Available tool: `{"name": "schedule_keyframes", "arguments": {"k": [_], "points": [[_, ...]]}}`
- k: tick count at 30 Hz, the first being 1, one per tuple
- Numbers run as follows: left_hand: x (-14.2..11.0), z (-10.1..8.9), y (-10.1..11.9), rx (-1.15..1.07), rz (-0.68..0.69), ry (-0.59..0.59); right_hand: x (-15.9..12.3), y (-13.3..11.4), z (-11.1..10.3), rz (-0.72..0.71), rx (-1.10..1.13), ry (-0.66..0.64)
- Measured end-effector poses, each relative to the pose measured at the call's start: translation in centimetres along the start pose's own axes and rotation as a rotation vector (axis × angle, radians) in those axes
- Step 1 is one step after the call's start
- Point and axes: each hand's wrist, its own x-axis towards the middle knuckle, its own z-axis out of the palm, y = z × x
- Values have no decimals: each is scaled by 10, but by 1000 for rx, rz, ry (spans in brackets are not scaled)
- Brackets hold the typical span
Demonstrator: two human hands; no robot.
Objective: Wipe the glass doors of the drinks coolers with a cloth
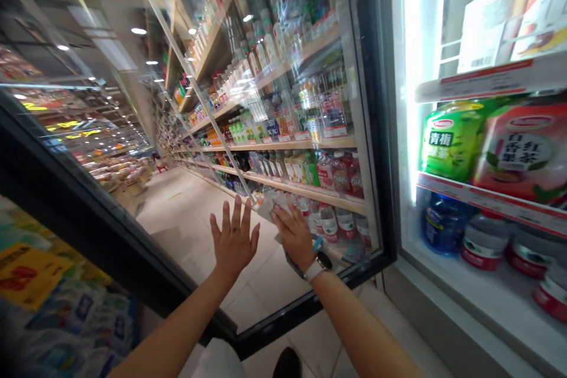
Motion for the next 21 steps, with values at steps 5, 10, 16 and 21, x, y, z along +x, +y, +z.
{"name": "schedule_keyframes", "arguments": {"k": [5, 10, 16, 21], "points": [[1, 0, 2, 14, -5, 5, 12, 52, -24, 241, -100, 157], [1, 2, 1, -6, -13, 15, 14, 39, -18, 398, -121, 200], [-2, 5, -1, -34, -24, -17, 2, -29, 14, 125, 32, 20], [-1, 3, -1, -25, -14, -6, 8, -21, 7, 80, 66, -8]]}}
